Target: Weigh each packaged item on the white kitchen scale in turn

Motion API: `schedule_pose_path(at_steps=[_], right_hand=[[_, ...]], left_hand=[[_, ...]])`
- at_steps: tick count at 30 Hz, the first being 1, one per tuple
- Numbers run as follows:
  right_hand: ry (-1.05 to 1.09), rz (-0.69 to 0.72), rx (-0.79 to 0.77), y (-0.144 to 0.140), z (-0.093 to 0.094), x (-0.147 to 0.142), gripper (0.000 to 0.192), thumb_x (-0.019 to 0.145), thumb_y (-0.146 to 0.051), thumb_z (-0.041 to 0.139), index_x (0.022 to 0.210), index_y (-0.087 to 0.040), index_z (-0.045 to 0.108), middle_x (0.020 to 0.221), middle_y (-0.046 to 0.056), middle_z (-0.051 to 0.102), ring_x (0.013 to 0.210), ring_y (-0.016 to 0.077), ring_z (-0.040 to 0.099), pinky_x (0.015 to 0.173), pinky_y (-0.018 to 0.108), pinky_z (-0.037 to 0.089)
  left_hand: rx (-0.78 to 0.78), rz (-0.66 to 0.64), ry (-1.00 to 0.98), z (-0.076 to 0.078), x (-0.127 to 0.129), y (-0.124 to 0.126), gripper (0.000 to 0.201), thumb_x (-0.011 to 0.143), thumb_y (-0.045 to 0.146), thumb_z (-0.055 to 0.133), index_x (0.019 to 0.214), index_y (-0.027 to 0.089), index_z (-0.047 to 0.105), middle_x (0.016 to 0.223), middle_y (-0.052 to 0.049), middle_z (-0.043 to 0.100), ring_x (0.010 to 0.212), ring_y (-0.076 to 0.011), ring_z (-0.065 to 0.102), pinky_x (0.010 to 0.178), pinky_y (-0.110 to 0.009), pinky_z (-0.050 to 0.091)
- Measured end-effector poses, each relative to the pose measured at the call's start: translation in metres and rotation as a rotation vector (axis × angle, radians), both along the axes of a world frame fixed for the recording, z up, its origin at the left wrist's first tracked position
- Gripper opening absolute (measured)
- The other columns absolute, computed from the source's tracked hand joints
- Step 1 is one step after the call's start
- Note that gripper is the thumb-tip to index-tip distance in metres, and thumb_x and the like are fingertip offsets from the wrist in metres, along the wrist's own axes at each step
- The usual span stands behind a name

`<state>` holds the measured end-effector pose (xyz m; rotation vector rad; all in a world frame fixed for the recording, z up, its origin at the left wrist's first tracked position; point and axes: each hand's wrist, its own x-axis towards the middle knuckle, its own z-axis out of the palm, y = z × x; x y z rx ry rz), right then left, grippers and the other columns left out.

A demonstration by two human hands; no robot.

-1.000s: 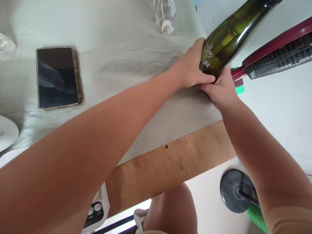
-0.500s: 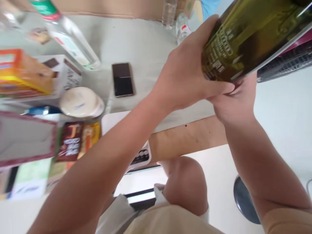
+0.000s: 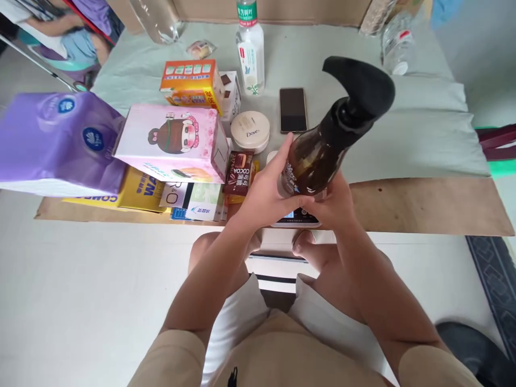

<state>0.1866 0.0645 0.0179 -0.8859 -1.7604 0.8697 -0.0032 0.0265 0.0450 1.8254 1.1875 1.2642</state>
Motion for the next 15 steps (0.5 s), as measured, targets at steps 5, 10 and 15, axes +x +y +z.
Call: schedule_pose_path(at_steps=[5,10,15], right_hand=[[-0.035,-0.011,-0.039,0.005,-0.006,0.005,0.097,0.064,-0.066,0.094,0.148,-0.034,0.057,0.139,0.007,0.075,0.127,0.0327,0.073,0.11,0.053,0.063],[-0.085,0.022,-0.043,0.004,-0.014,0.007,0.099,0.073,-0.06,0.09,0.158,-0.039,0.045,0.15,0.006,0.068,0.139,0.0327,0.067,0.118,0.058,0.057],[-0.095,-0.069,0.052,-0.013,-0.017,0.016,0.102,0.078,-0.065,0.082,0.165,-0.044,0.034,0.165,0.006,0.052,0.152,0.0364,0.055,0.132,0.066,0.041]], left_hand=[[-0.049,-0.031,-0.064,-0.008,0.004,0.007,0.111,0.089,0.059,0.081,0.175,0.036,0.013,0.178,-0.011,0.037,0.163,-0.0361,0.044,0.133,-0.053,0.045],[-0.02,-0.032,-0.065,-0.012,0.01,0.004,0.112,0.094,0.062,0.074,0.175,0.033,0.002,0.182,-0.012,0.026,0.168,-0.0342,0.034,0.137,-0.052,0.041],[0.064,0.128,-0.142,-0.018,0.009,-0.021,0.089,0.099,0.074,0.051,0.171,0.042,0.012,0.184,0.003,0.02,0.175,-0.0288,0.011,0.144,-0.052,0.028]])
